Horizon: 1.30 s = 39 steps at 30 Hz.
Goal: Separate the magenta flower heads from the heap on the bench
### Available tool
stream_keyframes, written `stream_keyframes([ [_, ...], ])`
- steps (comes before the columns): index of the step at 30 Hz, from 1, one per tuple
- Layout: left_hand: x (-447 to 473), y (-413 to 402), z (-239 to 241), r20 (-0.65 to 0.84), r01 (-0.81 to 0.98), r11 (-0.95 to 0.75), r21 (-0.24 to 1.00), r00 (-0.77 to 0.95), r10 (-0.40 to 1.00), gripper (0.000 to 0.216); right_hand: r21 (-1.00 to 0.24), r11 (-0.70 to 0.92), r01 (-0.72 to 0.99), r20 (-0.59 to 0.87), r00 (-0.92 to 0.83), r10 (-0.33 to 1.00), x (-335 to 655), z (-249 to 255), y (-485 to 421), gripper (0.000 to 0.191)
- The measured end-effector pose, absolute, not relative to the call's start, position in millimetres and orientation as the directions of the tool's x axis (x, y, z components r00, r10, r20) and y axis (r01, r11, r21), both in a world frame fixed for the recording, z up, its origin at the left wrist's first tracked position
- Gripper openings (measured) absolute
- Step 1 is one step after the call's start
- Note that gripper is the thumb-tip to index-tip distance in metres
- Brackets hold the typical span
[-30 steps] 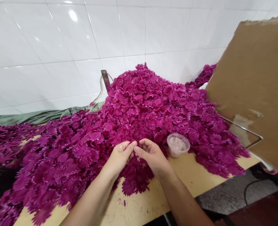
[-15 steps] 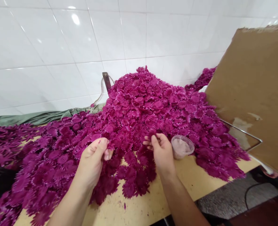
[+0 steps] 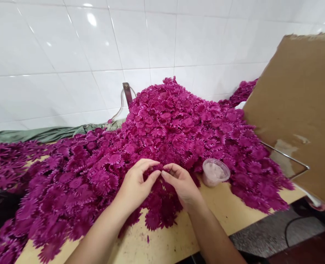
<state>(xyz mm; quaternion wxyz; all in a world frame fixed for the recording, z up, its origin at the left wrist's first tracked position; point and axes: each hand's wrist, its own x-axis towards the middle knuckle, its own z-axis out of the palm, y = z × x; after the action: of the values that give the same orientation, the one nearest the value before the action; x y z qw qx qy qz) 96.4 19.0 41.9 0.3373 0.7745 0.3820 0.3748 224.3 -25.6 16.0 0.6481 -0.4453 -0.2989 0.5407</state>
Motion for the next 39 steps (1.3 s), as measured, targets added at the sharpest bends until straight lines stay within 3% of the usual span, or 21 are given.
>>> stream_keyframes([
  [6,110,14,33,0.095,0.277,-0.207,0.938,0.368,0.925,0.019,-0.921,0.067,-0.384,-0.089,0.374,0.923,223,11,-25,0.023],
  [9,110,14,31,0.167,0.221,-0.235,0.946,0.288,0.943,0.024,-0.961,0.085,-0.263,-0.043,0.448,0.893,224,5,-23,0.021],
  [12,109,14,31,0.216,0.224,-0.292,0.930,0.312,0.925,0.024,-0.975,0.087,-0.202,-0.014,0.451,0.893,223,3,-23,0.022],
  [19,112,14,30,0.110,0.269,-0.249,0.930,0.442,0.890,0.014,-0.971,0.097,-0.219,-0.025,0.498,0.867,226,5,-22,0.025],
  [24,115,7,29,0.182,0.197,-0.312,0.930,0.492,0.852,0.023,-0.950,0.125,-0.287,-0.020,0.453,0.891,225,6,-21,0.031],
  [28,117,8,30,0.186,0.224,-0.300,0.927,0.420,0.888,0.010,-0.939,0.093,-0.331,-0.056,0.415,0.908,227,7,-22,0.038],
  [30,115,13,30,0.133,0.198,-0.217,0.956,0.365,0.922,0.005,-0.951,0.100,-0.293,-0.027,0.402,0.915,229,7,-24,0.038],
  [33,110,18,30,0.046,0.172,-0.104,0.980,0.312,0.949,0.017,-0.975,0.130,-0.181,0.052,0.383,0.922,229,7,-30,0.031],
  [39,110,19,28,-0.021,0.178,-0.041,0.983,0.332,0.943,0.032,-0.992,0.124,-0.027,0.109,0.321,0.941,221,11,-33,0.028],
])
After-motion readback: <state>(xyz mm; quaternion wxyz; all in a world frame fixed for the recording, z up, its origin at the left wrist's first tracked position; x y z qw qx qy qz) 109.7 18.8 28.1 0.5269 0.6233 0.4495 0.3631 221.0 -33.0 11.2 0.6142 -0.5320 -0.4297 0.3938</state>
